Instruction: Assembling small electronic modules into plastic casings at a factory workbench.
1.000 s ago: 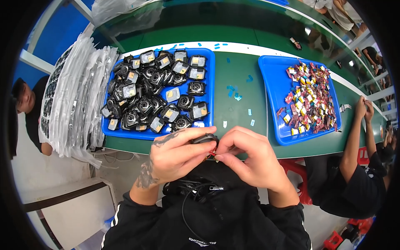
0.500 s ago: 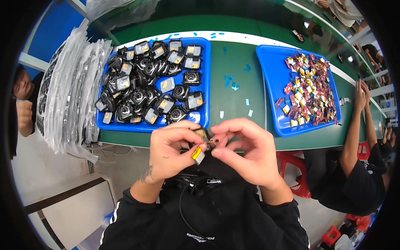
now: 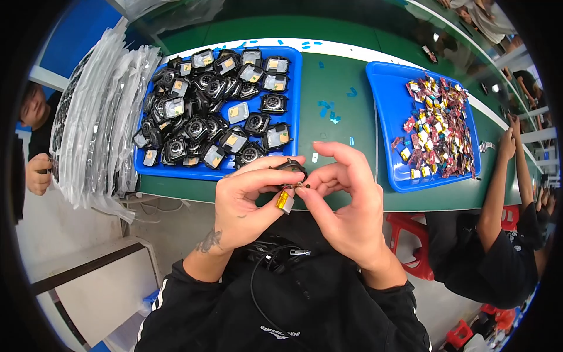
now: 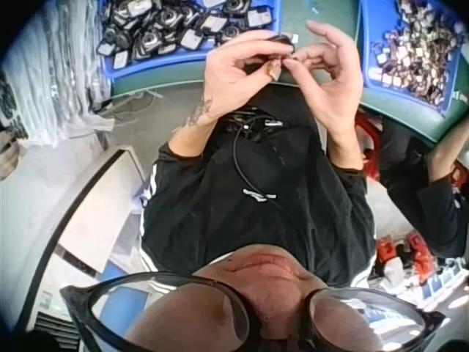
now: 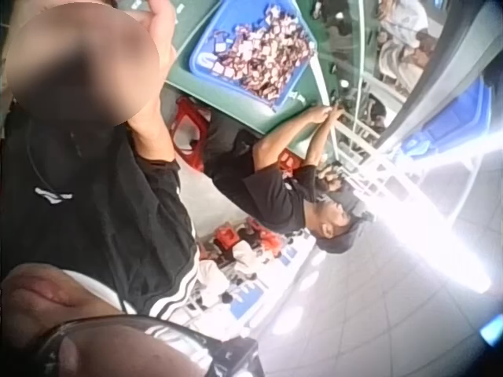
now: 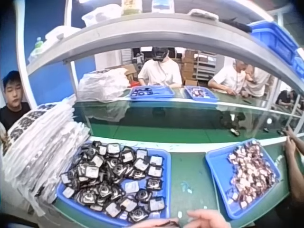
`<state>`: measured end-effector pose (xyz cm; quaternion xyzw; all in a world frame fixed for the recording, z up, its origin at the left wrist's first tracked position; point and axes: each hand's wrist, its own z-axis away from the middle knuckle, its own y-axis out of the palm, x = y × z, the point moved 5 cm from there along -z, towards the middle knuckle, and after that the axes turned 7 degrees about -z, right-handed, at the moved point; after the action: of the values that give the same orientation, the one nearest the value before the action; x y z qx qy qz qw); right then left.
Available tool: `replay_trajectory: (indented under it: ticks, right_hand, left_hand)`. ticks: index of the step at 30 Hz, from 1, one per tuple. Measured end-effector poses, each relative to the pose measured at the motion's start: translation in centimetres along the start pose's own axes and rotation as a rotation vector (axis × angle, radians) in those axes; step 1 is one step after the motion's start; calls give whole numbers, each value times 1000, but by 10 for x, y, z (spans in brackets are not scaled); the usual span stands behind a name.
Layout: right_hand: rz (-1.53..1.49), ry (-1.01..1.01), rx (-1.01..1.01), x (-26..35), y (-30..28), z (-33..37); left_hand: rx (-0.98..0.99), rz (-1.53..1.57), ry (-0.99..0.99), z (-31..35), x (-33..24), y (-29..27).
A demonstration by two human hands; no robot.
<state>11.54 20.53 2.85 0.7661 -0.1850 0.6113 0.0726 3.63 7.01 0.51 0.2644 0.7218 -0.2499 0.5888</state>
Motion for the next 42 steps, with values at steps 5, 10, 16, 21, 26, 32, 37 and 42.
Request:
replay_trajectory:
  ticks: [5, 10, 16, 21, 26, 32, 37, 42]
  right_hand:
    - [87, -86, -91, -4, 2, -1]
    - [-32, 64, -108, -10, 10, -7]
    - [-60, 60, -52, -12, 16, -14]
    - [75, 116, 71, -31, -18, -152]
    - [59, 303, -191, -111, -52, -285]
    - [513, 368, -327, -157, -58, -300]
    - [761, 81, -347, -128, -62, -288]
    - [789, -243, 404, -39, 39, -225]
  left_hand:
    - [-11, -20, 26, -4, -6, -2]
    - [-31, 118, -65, -3, -7, -1]
    - [-95, 211, -54, -2, -8, -5]
    - [-364, -982, 274, -39, -17, -77]
    - [-107, -1388, 292, -64, 10, -90]
    - [-137, -1408, 470, -64, 22, -86]
    - [-33, -1246, 218, -76, 6, -84]
    - [-152, -1228, 206, -68, -6, -96]
